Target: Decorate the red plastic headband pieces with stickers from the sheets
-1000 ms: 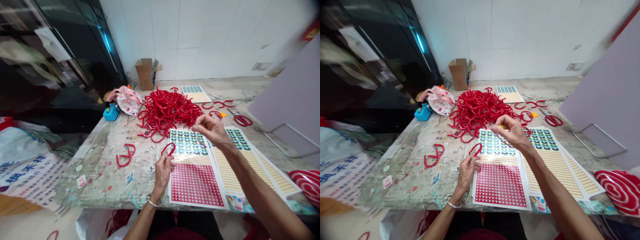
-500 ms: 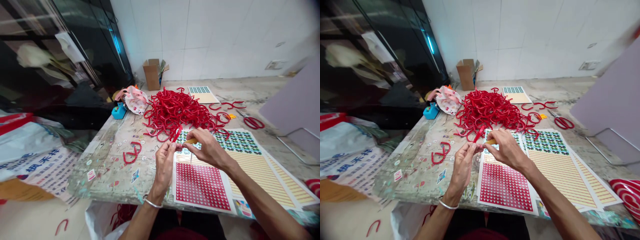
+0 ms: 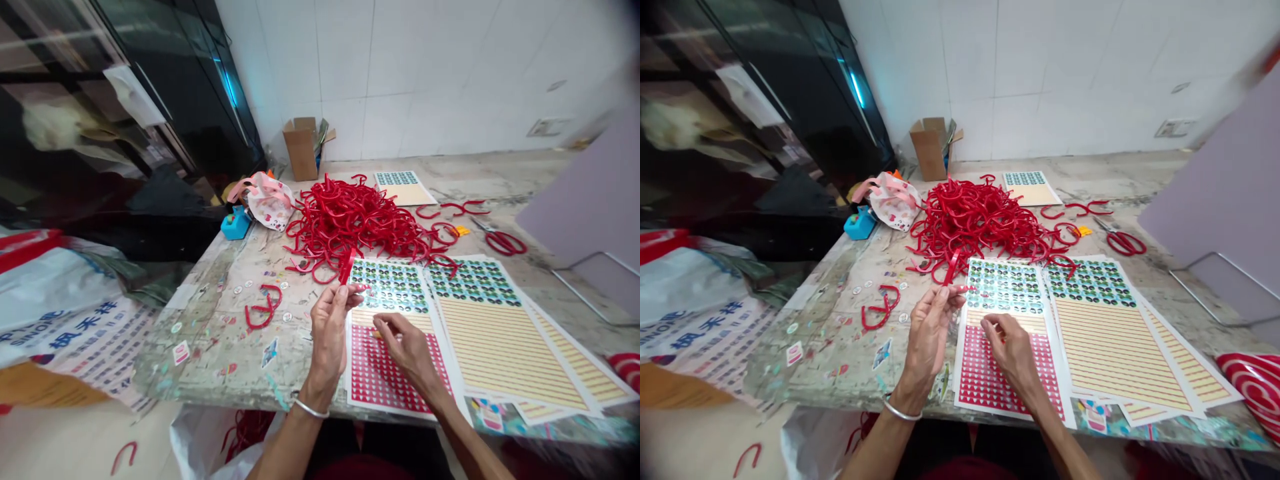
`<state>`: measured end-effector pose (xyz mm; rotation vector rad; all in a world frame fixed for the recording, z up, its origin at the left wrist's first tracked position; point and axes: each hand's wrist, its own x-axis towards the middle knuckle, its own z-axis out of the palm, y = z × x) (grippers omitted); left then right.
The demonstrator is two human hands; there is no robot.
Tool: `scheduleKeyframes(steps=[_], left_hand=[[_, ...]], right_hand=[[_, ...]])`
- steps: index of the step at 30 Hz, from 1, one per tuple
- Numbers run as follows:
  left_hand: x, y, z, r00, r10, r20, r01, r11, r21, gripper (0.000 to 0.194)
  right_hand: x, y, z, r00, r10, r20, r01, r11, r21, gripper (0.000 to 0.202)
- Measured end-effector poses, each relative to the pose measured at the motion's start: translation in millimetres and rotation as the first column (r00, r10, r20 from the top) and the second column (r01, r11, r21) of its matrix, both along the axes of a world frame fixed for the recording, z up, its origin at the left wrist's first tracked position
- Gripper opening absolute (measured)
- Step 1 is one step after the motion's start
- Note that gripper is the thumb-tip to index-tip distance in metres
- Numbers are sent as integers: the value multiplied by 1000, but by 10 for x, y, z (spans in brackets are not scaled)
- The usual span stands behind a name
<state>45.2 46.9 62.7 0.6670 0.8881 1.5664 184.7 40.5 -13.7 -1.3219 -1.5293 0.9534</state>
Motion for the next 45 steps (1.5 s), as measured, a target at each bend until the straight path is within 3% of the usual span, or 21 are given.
scheduleKeyframes(steps=[2,4,6,8,10,13,15,18,22,29,45], left_hand=[[33,-19,3,1000,-3,11,3,1000,-3,14],[45,-39,4,1000,-6,9,6,1000,-9,14],[37,-61,-4,1000,-9,-15,9,1000,-14,14],[18,-86,-28,999,-17,-44,16,1000,-22,15],[2,-112,-71,998,-19,-58,17,999,-38,16],[-4,-145,-162,999,-12,-40,9,997,-82,16],[2,-159,-219,1000,-11,-17,9,992,-123,16],[10,-173,-267,999,-34,-3,33,985,-167,16],[11,-191,-269,998,-63,-5,61,983,-170,16],[20,-198,-297,997,-73,28,77,980,-181,11],[62,-213,-301,994,-102,34,106,976,-192,11]], right_hand=[[-144,16,147,917,-20,-399,-69,976,-207,28],[-273,64,295,729,-103,-677,-131,949,-285,27],[-352,125,385,583,-156,-797,-152,943,-296,21],[-374,178,408,540,-173,-824,-149,944,-296,16],[-348,208,400,594,-170,-786,-105,953,-285,16],[-261,217,430,774,-160,-613,53,981,-189,17],[-197,226,497,849,-155,-505,123,988,-96,16],[-125,279,609,900,-48,-432,33,999,-42,16],[-81,361,674,909,126,-396,-162,985,-57,17],[-78,381,684,890,262,-373,-299,953,-43,16],[-111,396,509,924,212,-317,-227,974,-12,17]])
